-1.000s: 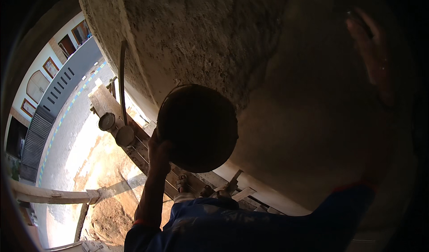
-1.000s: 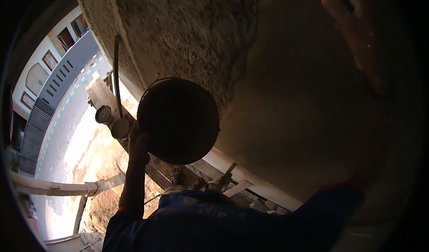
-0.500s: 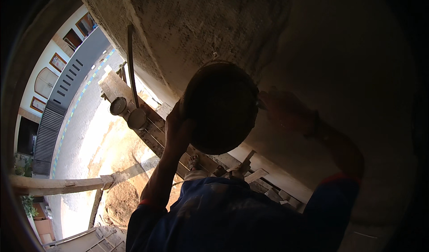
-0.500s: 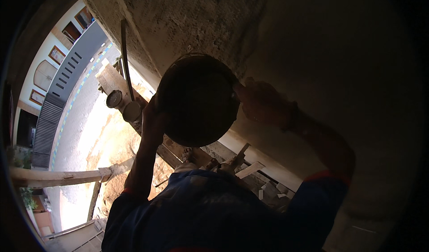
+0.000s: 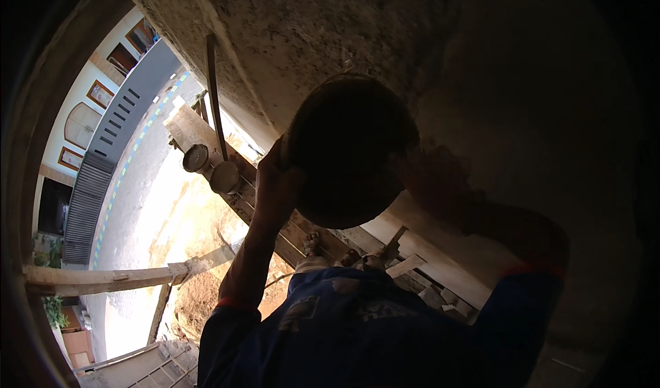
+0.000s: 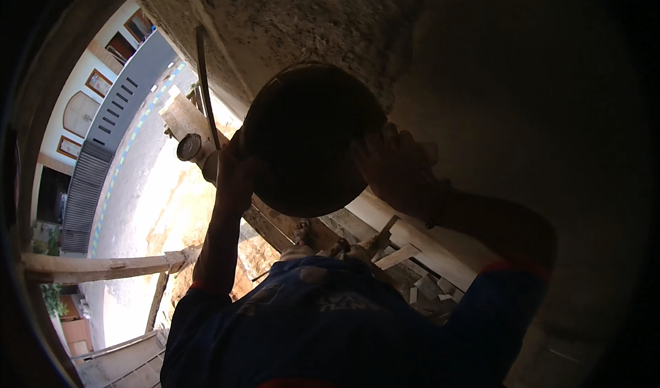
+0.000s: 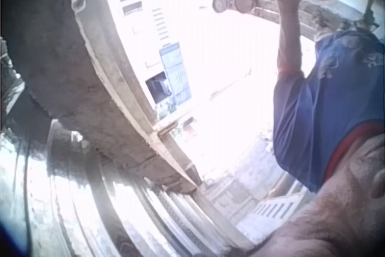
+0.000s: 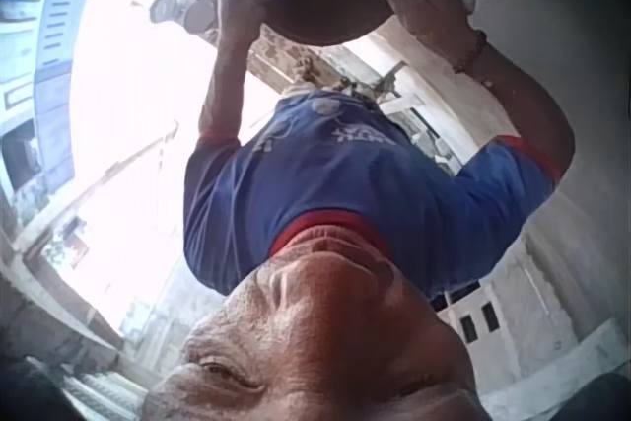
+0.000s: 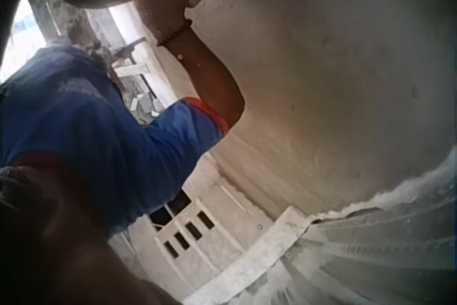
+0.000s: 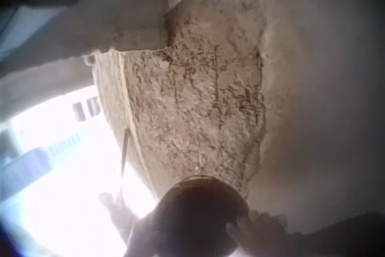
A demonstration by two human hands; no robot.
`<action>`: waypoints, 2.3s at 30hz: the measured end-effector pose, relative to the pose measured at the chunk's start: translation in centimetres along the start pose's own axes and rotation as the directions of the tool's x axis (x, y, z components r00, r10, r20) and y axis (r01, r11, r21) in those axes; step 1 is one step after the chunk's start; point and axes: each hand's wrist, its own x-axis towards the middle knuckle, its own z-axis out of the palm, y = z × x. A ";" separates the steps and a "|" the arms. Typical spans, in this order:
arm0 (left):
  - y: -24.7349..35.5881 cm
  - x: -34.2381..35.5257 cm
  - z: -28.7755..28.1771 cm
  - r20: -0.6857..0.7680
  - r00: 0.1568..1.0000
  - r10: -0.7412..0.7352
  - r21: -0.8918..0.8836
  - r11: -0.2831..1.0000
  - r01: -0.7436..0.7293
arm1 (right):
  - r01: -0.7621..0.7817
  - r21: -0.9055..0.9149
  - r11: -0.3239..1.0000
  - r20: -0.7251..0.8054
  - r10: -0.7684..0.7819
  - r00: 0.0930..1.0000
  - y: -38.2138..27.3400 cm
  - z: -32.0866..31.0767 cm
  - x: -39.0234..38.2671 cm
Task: The person scoops mortar from a bucket using a trowel and applies it to a wall. They then hold a long wooden board against the wall and move it to level the surface.
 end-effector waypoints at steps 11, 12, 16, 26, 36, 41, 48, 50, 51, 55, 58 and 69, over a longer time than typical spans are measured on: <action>2.6 1.0 3.3 -0.004 0.955 0.297 0.290 0.914 -0.283 | -0.037 0.281 0.959 0.061 0.021 0.998 2.3 3.8 0.0; 2.9 0.9 3.8 -0.007 0.973 0.230 0.298 0.929 -0.218 | -0.192 0.467 0.863 0.286 0.058 0.956 2.3 4.9 -0.6; 1.7 0.4 4.2 -0.001 0.964 0.267 0.493 0.839 -0.231 | -0.109 0.679 0.726 0.093 0.063 0.994 -1.2 8.5 -2.0; 2.5 0.3 1.3 -0.104 0.994 0.030 -0.045 0.998 -0.035 | -0.304 0.738 0.602 0.208 0.225 0.952 2.8 1.5 0.0; 4.0 0.3 -1.7 -0.127 0.991 0.049 -0.363 0.927 -0.093 | -0.245 0.671 0.700 0.203 0.144 0.968 8.5 -11.9 2.9; 2.0 0.3 -3.0 -0.153 0.985 0.083 -0.346 0.929 -0.132 | -0.285 0.742 0.606 0.273 0.115 0.955 9.6 -19.4 3.4; -0.4 0.9 -2.0 -0.095 0.995 0.018 -0.355 0.934 -0.051 | -0.653 0.639 0.407 0.391 0.559 0.731 16.2 -17.2 3.7; 0.9 -2.2 -5.6 -0.314 0.949 -0.031 -0.189 0.982 -0.030 | -0.393 0.788 0.474 -0.054 0.689 0.723 18.8 -13.7 6.5; 0.6 -1.1 -3.5 -0.310 0.949 -0.061 -0.230 0.973 -0.012 | -0.426 0.804 0.416 -0.143 0.830 0.540 19.3 -18.2 5.7; -0.2 -1.7 -4.6 -0.276 0.960 -0.044 -0.238 0.971 -0.024 | -0.576 0.479 0.662 -0.135 0.704 0.697 19.3 -18.7 4.7; -1.2 0.1 -1.2 -0.147 0.989 0.026 -0.339 0.938 -0.075 | -0.416 0.415 0.809 0.137 0.396 0.908 15.8 -18.4 0.3; -1.7 -1.4 0.6 -0.249 0.968 0.031 -0.211 0.974 -0.085 | -0.807 0.541 -0.237 0.800 -0.153 0.580 0.5 -2.4 0.8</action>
